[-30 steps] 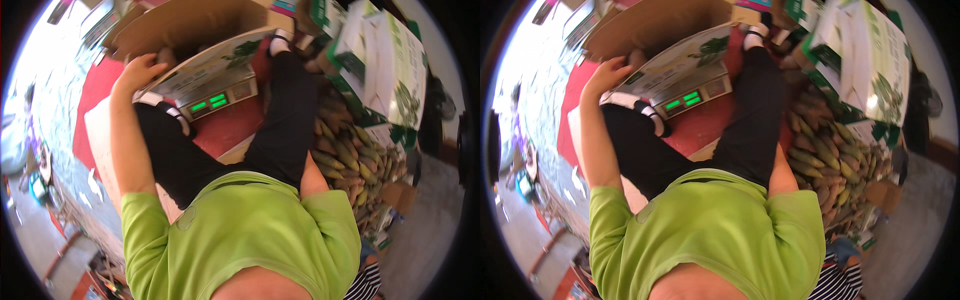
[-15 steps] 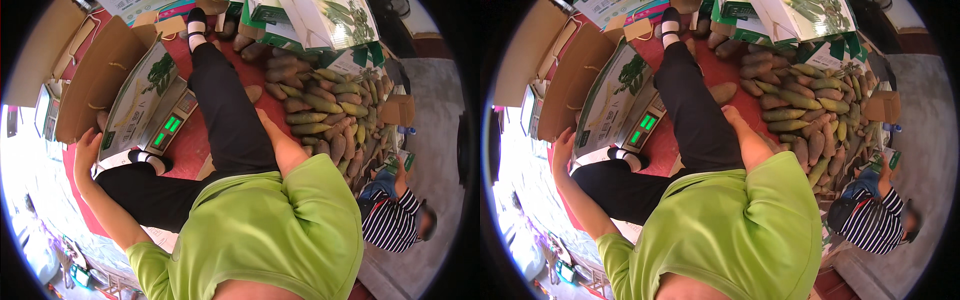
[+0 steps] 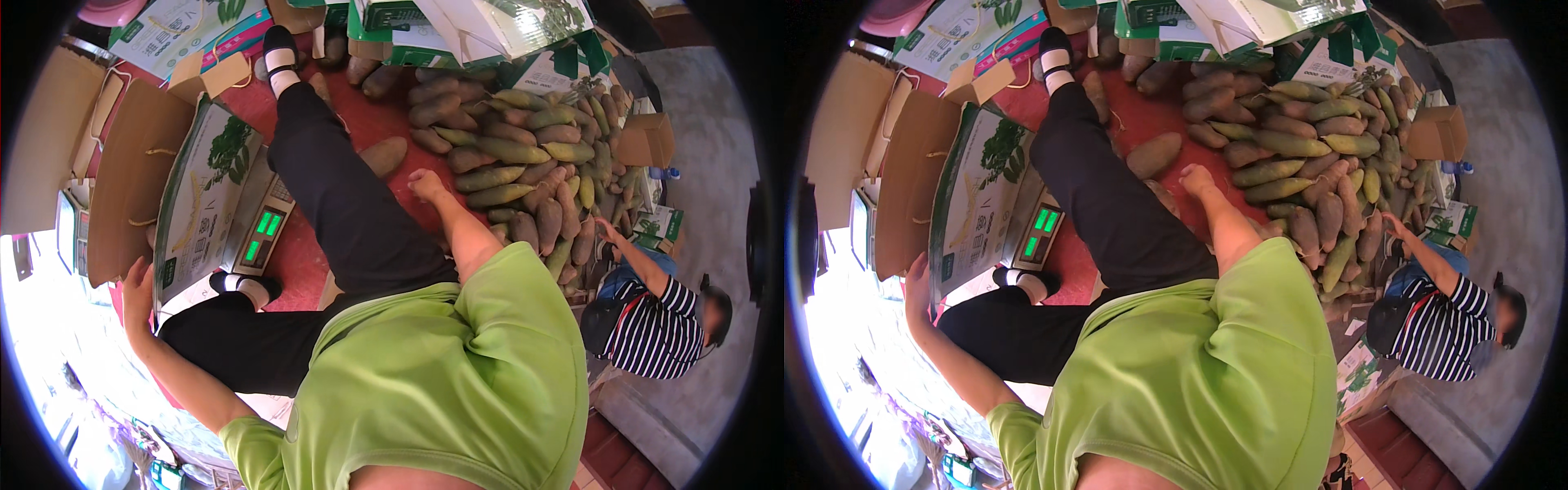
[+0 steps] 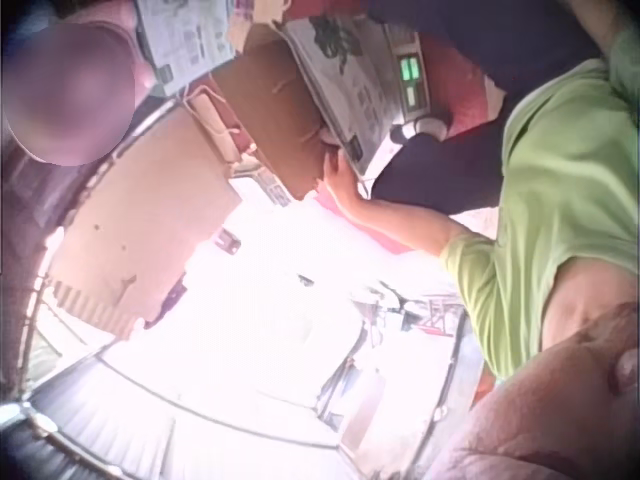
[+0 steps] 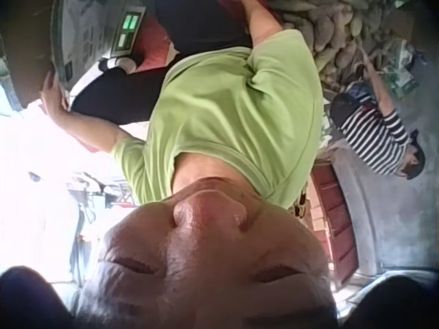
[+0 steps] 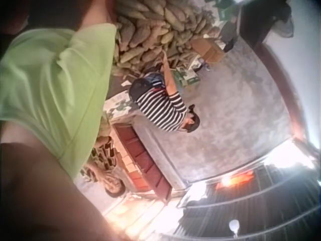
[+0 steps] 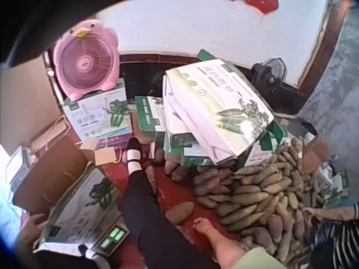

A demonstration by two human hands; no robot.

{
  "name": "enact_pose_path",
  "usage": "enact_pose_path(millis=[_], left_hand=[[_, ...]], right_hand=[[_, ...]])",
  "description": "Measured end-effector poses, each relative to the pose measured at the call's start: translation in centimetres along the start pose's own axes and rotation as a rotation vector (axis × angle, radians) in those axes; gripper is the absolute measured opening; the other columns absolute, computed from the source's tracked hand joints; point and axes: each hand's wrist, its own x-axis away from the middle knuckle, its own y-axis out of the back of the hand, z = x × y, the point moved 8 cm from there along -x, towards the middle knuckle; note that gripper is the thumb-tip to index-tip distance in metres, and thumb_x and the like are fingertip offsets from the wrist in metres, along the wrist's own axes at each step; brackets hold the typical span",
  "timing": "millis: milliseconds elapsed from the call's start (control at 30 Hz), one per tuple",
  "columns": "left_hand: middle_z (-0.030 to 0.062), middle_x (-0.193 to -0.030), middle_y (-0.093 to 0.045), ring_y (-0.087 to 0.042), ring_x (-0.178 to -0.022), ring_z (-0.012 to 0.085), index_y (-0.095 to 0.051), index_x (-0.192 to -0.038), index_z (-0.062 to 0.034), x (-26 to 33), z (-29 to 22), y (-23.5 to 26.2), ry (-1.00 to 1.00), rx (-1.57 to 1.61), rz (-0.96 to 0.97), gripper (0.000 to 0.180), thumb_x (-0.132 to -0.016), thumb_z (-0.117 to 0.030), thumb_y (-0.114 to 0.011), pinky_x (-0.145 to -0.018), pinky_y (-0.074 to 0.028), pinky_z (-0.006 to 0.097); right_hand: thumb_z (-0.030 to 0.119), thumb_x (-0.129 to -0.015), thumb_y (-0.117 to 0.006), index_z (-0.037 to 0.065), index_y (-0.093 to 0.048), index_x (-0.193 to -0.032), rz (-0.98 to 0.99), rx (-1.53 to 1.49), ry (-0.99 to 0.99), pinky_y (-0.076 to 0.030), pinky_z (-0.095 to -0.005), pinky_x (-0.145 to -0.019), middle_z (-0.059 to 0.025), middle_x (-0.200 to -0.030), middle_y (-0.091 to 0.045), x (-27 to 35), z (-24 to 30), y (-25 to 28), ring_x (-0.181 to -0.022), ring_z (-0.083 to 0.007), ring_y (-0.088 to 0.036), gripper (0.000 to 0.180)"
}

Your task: Weighing yams on a digital scale and placing them into a cardboard box.

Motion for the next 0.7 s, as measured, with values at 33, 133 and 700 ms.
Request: enact_pose_path(millis=[33, 133, 700], left_hand=[[0.0194, -0.119, -0.060, -0.057, -0.109, 0.0238, -0.045, -0.131, 0.0065, 0.2, 0.3, 0.1, 0.002, -0.005, 0.000, 0.057, -0.088, -0.028, -0.061, -0.094, -0.042, 0.031], [0.0200, -0.120, -0.059, -0.057, -0.109, 0.0236, -0.045, -0.131, 0.0064, 0.3, 0.7, 0.6, 0.020, -0.021, -0.018, 0.057, -0.088, -0.027, -0.061, -0.094, -0.042, 0.031], [0.0158, -0.126, -0.056, -0.054, -0.114, 0.0226, -0.044, -0.133, 0.0053, 0.0, 2.7, 0.4, 0.143, 0.035, 0.033, 0.058, -0.088, -0.028, -0.061, -0.098, -0.039, 0.031]], right_hand=[[0.012, -0.082, -0.064, 0.007, -0.061, -0.107, 0.004, -0.004, -0.002, -0.048, -0.0324, -0.049, -0.0069, -0.083, -0.065, 0.1, -0.1, 0.2, -0.065, -0.0163, -0.061, 0.026], [0.019, -0.076, -0.070, 0.010, -0.067, -0.103, -0.050, -0.045, -0.095, -0.048, -0.0378, -0.090, -0.0125, -0.106, -0.066, 0.3, -1.9, 1.9, -0.102, -0.0279, -0.062, 0.029], [0.015, -0.074, -0.071, 0.004, -0.050, -0.126, -0.379, 0.113, -0.053, -0.039, -0.0374, -0.102, -0.0215, -0.132, -0.047, -0.7, 2.4, 9.5, -0.122, -0.0347, -0.046, 0.057]])
